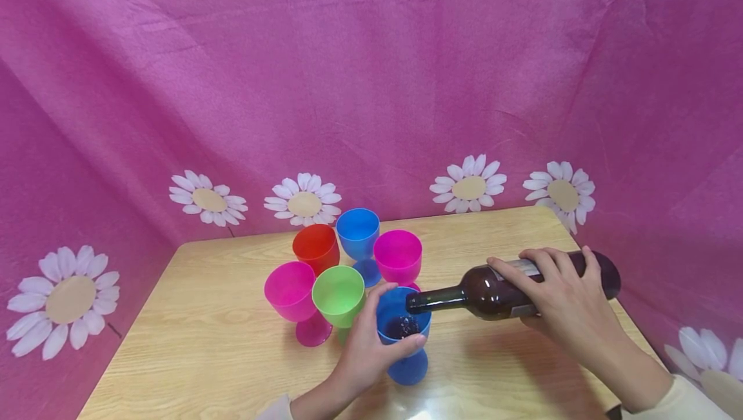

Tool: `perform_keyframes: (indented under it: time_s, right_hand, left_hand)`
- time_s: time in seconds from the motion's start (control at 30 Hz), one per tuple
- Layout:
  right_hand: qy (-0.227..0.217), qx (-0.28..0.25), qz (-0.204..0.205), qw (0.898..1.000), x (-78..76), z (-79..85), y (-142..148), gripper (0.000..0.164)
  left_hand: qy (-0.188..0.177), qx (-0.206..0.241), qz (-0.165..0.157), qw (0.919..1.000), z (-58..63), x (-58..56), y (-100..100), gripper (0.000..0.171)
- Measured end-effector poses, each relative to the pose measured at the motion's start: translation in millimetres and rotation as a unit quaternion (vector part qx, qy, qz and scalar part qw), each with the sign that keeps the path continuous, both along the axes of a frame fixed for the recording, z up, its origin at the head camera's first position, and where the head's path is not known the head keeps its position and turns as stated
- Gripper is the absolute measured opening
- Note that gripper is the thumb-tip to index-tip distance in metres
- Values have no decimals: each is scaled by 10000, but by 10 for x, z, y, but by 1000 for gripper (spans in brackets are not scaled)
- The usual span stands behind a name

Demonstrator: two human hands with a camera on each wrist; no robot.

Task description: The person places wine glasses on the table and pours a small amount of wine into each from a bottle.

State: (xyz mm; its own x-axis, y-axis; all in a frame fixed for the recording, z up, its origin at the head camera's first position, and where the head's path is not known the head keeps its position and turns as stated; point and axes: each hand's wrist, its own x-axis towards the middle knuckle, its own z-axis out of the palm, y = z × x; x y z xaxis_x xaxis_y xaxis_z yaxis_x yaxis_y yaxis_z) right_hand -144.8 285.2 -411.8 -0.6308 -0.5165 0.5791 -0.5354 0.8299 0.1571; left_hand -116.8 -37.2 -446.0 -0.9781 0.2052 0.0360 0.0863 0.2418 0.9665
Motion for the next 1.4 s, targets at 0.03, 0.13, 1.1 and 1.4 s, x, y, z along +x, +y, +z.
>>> perform_keyframes:
  time_s: [0.03,0.13,1.1,1.4]
  right_hand:
    - [2,2,0,10000,1,4,-2,114]
    - [-58,30,-23,10000,7,16,-13,113]
    - [64,59,-24,10000,-2,20,-7,113]
    - [71,59,-9,10000,9,9,-6,114]
  left_hand:
    - [-2,13,-7,10000,-3,-1,0,83]
    - [-8,52,-8,10000,-10,-3,-2,83]
    - [31,-13,-15,10000,-6,-14,0,81]
    - [51,-26,-18,10000,-17,-17,0,81]
